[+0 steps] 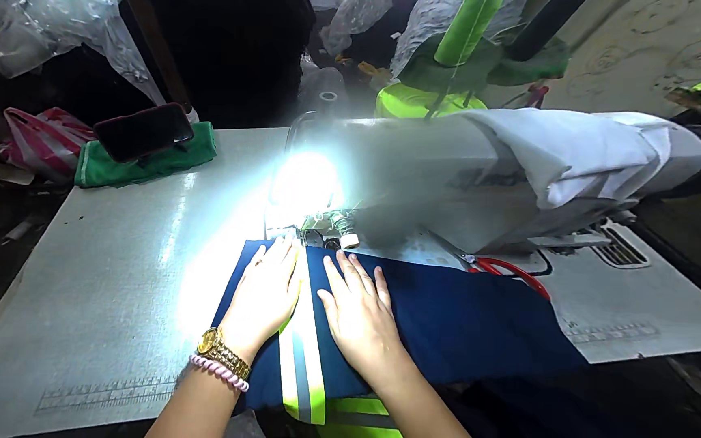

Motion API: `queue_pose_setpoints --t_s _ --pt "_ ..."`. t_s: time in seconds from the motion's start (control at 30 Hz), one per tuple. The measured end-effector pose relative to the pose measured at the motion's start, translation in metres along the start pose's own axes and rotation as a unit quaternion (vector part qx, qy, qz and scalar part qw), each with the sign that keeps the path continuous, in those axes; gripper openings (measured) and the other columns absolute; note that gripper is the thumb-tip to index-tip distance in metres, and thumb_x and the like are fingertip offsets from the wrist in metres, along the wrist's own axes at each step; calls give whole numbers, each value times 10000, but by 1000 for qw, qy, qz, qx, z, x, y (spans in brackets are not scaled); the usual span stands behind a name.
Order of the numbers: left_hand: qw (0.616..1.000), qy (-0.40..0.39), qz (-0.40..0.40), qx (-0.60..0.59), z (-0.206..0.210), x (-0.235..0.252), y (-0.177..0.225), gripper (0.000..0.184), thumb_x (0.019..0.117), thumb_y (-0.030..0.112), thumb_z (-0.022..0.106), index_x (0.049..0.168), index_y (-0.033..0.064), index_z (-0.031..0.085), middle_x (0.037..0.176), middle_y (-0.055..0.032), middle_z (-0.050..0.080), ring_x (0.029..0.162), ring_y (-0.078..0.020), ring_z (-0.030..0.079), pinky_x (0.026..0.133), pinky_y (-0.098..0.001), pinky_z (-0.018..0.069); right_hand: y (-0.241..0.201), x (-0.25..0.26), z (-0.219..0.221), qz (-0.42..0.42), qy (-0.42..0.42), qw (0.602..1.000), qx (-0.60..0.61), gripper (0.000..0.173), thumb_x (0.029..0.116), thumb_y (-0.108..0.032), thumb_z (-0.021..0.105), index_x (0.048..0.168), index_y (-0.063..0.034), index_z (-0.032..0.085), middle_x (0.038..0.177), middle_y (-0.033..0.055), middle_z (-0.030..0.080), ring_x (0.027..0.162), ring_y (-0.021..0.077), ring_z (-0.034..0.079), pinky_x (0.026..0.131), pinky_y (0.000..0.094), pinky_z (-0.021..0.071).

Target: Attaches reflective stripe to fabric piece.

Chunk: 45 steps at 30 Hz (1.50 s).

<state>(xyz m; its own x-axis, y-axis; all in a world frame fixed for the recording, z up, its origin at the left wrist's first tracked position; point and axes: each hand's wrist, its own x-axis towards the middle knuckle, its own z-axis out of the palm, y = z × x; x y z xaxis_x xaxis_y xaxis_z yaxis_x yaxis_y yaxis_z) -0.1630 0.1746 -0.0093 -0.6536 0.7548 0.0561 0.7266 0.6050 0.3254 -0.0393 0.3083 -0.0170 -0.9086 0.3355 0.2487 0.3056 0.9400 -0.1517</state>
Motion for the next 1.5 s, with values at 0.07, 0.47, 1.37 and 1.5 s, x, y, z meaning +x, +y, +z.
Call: queue_pose_setpoints --t_s 0.07,0.47,1.37,1.5 --pt "1000 0 -1 2 -1 1 -1 543 1080 346 326 1562 127 445 1664 0 341 1543 -136 279 1264 -448 207 -1 1 0 0 1 1000 -3 523 1056 -415 402 1480 -164 576 1556 71 515 1470 278 445 1190 666 260" --pt "1000 -29 0 2 -1 2 -4 596 1077 425 308 1598 145 379 1684 5 295 1557 -120 232 1276 -442 165 2 2 1 -3 2 1000 1 526 1055 -436 394 1485 -193 573 1561 60 510 1463 273 455 1182 686 255" --pt "992 110 57 14 12 -89 25 398 1039 330 503 1326 133 695 1408 -36 648 1330 -203 596 1121 -541 443 9 -34 -12 -157 40 983 91 309 1007 -340 542 1226 -322 759 1301 31 709 1247 285 649 1033 585 502" --pt "983 154 94 46 15 -67 9 417 1028 357 474 1310 158 707 1407 -11 650 1334 -191 593 1103 -587 444 9 -14 -12 -151 18 986 73 337 1022 -361 503 1245 -321 753 1335 28 693 1279 289 627 1057 585 484"
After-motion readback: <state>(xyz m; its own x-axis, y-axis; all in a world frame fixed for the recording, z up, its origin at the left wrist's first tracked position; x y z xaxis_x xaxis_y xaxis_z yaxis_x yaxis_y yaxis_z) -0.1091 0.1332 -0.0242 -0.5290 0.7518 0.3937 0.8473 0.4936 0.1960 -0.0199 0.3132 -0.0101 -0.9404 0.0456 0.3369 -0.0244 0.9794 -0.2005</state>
